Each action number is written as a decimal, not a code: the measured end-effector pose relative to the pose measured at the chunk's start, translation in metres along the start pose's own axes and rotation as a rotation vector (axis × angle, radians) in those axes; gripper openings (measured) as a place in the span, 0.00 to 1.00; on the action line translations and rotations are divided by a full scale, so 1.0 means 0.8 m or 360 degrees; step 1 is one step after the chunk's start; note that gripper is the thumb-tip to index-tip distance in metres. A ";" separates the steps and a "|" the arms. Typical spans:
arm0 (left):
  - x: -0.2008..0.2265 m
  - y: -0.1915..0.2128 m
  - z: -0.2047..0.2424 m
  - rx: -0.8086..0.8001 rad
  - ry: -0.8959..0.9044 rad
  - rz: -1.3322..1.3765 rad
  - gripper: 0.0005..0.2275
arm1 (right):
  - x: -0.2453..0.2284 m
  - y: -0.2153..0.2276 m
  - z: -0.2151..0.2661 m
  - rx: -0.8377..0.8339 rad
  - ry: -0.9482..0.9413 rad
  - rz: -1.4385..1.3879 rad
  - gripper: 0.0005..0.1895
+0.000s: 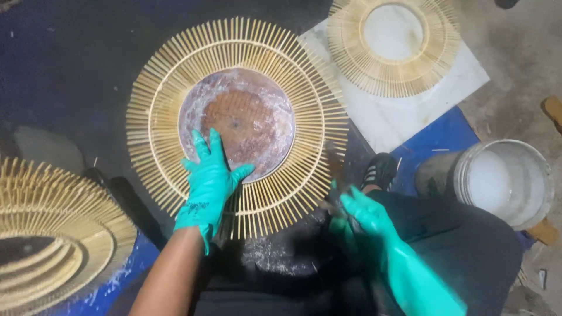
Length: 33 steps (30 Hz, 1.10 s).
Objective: The recorder is assembling and inspecting circular bamboo furniture components, using a metal tool to secure or adjust the bamboo sticks.
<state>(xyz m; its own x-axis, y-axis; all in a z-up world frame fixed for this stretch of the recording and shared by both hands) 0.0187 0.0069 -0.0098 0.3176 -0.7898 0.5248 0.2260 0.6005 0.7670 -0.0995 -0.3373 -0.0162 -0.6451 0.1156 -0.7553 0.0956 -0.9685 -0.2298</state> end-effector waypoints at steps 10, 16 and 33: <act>-0.044 -0.012 0.005 -0.0008 -0.0186 0.0034 0.49 | -0.055 -0.022 0.006 0.0416 -0.0237 0.0350 0.16; -0.034 -0.024 0.015 0.0096 -0.0218 0.0105 0.46 | 0.017 0.041 -0.038 0.0160 -0.0168 0.0407 0.19; -0.051 -0.024 -0.003 0.0230 -0.0219 -0.0056 0.41 | -0.235 -0.015 -0.023 0.0637 0.0419 0.0672 0.38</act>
<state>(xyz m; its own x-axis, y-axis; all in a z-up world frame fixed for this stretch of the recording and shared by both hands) 0.0039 0.0284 -0.0469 0.1805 -0.8256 0.5347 0.0973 0.5559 0.8255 0.0345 -0.3437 0.1174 -0.4007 -0.2933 -0.8680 -0.0227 -0.9439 0.3294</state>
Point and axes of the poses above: each hand's wrist, its own z-axis away from the middle knuckle, its own y-axis out of the back of the hand, x = y × z, the point moved 1 cm from there along -z, towards the middle knuckle, and after that the axes turned 10 degrees about z, right-handed, at the moved point
